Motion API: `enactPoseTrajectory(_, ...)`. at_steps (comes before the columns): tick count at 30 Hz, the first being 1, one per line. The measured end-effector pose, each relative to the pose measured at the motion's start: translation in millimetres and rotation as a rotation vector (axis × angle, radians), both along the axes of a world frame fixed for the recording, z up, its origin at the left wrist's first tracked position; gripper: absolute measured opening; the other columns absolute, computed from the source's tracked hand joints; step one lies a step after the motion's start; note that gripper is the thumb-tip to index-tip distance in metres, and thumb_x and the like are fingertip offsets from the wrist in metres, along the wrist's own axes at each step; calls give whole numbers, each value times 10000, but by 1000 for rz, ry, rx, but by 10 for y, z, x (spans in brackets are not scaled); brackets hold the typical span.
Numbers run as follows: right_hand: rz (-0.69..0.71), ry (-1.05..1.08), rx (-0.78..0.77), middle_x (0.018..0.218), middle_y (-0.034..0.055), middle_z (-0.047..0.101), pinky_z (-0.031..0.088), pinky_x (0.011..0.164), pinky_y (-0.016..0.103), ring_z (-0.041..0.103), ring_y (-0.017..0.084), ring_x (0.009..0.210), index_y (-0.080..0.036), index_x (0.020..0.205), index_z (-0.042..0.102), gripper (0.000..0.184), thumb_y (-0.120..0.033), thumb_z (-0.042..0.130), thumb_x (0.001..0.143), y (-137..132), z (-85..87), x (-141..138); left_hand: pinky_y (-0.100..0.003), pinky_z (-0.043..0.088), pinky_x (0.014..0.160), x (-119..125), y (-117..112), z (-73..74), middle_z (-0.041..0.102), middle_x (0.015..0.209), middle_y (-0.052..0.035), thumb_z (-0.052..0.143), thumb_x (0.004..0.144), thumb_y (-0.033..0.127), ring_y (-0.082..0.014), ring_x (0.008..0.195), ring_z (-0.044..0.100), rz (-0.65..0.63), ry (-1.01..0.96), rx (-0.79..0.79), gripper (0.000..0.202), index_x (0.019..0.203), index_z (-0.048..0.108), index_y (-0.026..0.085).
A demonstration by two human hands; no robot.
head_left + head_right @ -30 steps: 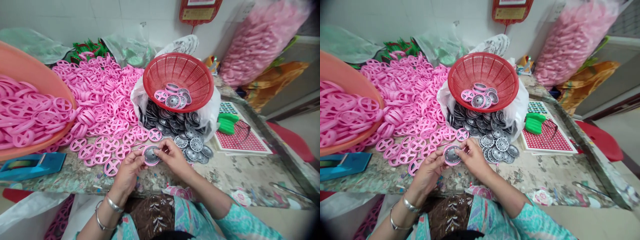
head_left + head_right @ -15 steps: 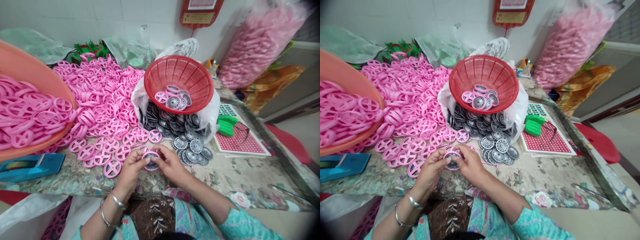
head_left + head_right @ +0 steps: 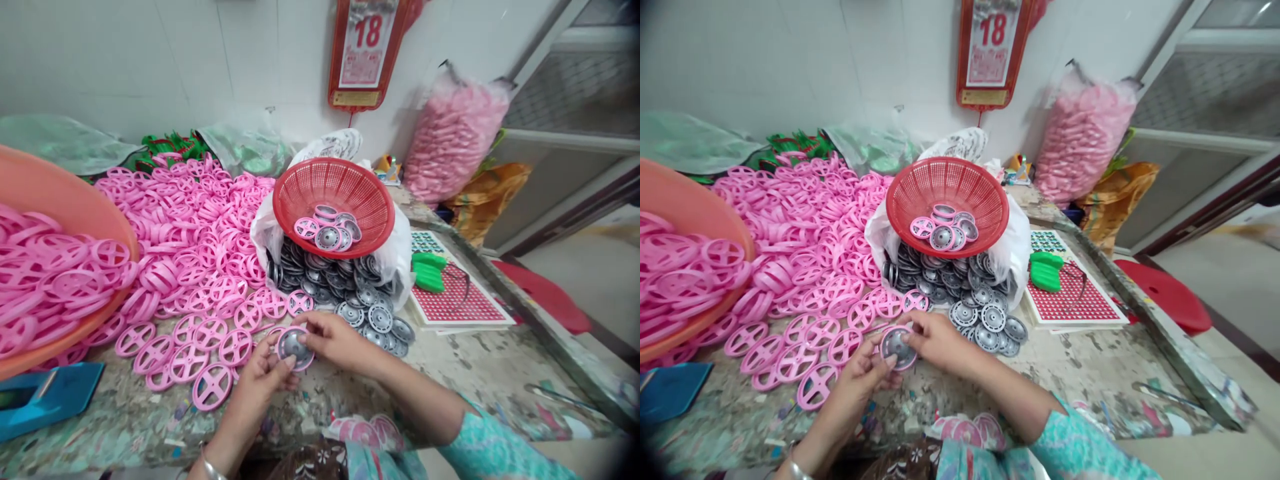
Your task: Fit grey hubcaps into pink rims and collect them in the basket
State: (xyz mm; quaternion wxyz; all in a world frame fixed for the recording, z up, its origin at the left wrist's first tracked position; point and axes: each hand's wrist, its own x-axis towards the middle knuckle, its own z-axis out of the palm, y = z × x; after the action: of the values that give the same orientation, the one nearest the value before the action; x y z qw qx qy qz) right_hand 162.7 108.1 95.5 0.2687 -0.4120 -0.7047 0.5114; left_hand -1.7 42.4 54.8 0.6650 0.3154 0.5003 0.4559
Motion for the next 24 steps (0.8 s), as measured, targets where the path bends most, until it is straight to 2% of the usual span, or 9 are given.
enactPoseTrajectory(2,-86,93,-5,695,-30,538,408,515,227,466,84,528,-175,982,597,218,-278,581,790,198,224,82,-312,523,642,7,-21,-16,689,756,-21,756,663,410,-175,632,649,-24,-9,-20,567,1152,538,220)
enactPoseTrajectory(4,-254,270,40,846,6,574,465,552,250,532,89,578,-201,1126,530,342,-344,558,816,353,447,143,-322,522,668,27,-50,-21,700,797,-42,740,671,446,-185,672,662,-41,-12,-18,540,1122,557,210)
enactPoseTrajectory(7,-432,354,189,1148,60,537,512,651,280,598,110,742,-264,1298,404,511,-374,555,822,416,602,186,-308,512,651,49,-81,-23,702,779,-47,739,666,456,-182,665,658,-67,9,-28,474,1041,609,196)
enactPoseTrajectory(9,-415,226,266,1169,71,553,508,688,291,601,125,783,-239,1236,487,432,-366,563,829,344,522,204,-292,502,634,41,-74,-25,697,737,-36,749,657,431,-174,645,645,-62,38,-19,414,977,644,190)
enactPoseTrajectory(11,-292,16,316,1007,58,630,490,726,298,601,141,790,-197,1051,614,249,-335,544,856,227,328,231,-278,490,616,11,-42,-28,694,724,-29,743,667,385,-168,631,629,-34,119,35,328,921,677,188)
enactPoseTrajectory(13,-149,-214,355,884,48,650,468,765,297,604,153,815,-184,952,660,198,-291,507,885,118,96,273,-280,489,655,-33,12,-31,711,779,-37,725,684,324,-183,695,633,9,252,133,227,875,709,202)
enactPoseTrajectory(16,-70,-504,404,934,64,643,448,793,282,601,160,869,-183,1046,649,245,-242,452,914,41,-170,326,-306,476,803,-92,102,-40,733,885,-43,711,677,230,-221,867,635,59,433,262,149,821,745,246)
enactPoseTrajectory(21,-9,-853,519,1021,86,601,440,789,292,570,199,945,-206,1173,586,313,-178,448,893,122,-258,228,-333,455,856,-76,161,-99,738,889,-37,689,677,189,-236,890,632,26,501,294,164,807,754,266)
enactPoseTrajectory(24,63,-958,618,1196,122,523,444,782,322,537,227,994,-244,1272,503,405,-159,459,879,209,-247,87,-330,465,823,-38,133,-145,738,877,-38,657,728,219,-231,860,640,-37,561,326,147,828,752,268)
